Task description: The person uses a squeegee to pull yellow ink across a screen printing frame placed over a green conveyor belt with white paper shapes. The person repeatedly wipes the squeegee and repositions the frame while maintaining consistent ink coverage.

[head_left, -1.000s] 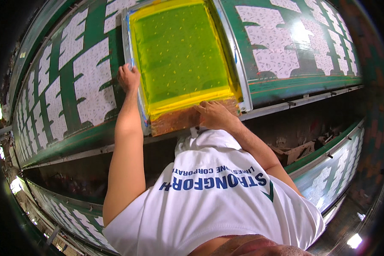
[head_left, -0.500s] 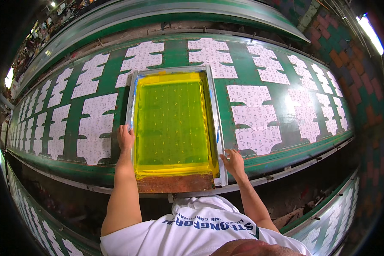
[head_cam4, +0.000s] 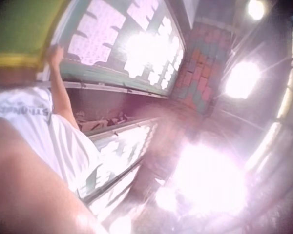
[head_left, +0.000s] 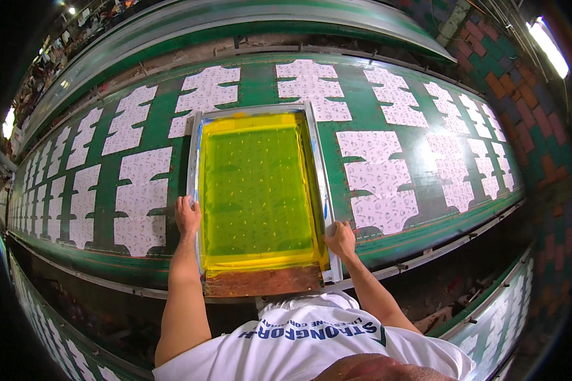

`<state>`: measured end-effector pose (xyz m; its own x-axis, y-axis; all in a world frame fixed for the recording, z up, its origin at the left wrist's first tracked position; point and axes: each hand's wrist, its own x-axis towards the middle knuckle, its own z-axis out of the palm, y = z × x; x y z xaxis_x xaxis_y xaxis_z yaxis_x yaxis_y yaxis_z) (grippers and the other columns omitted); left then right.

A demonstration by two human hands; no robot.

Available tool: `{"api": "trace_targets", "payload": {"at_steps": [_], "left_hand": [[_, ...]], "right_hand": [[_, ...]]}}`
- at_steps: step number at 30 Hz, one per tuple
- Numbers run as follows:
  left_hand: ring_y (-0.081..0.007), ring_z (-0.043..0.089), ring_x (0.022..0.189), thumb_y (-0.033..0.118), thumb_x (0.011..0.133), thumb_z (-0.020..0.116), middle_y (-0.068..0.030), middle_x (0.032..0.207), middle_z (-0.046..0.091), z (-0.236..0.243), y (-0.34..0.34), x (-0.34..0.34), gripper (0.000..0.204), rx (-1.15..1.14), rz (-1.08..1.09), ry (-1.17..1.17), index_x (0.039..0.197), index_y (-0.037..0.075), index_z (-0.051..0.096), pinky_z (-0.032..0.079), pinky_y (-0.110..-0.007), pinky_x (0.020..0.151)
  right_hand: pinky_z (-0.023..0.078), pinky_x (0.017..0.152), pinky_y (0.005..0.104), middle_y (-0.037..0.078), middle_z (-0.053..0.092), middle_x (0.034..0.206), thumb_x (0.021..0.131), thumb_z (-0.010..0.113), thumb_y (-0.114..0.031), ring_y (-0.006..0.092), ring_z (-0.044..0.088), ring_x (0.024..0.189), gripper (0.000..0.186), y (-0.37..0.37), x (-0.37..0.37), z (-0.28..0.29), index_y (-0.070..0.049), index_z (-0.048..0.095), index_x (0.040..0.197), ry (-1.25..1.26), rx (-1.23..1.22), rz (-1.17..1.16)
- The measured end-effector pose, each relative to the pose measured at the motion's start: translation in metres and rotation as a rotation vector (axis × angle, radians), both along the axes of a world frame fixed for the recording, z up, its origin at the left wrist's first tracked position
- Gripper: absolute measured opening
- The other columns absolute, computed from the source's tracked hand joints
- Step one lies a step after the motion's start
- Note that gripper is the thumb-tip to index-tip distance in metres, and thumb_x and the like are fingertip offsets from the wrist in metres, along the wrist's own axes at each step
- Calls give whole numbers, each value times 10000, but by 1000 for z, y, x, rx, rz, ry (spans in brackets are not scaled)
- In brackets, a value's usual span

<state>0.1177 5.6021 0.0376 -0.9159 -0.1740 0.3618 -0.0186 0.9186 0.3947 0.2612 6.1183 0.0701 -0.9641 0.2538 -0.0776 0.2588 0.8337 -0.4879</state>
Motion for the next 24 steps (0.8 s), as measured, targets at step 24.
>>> {"api": "trace_targets", "payload": {"at_steps": [24], "left_hand": [[-346, 643, 1061, 268, 915, 756, -135, 1089, 658, 37, 143, -36, 338, 26, -70, 62, 1178, 56, 733, 523, -457, 941]], "right_hand": [[567, 848, 465, 166, 678, 1050, 713, 815, -285, 377, 687, 964, 477, 175, -22, 77, -8, 729, 1092, 142, -51, 5]]}}
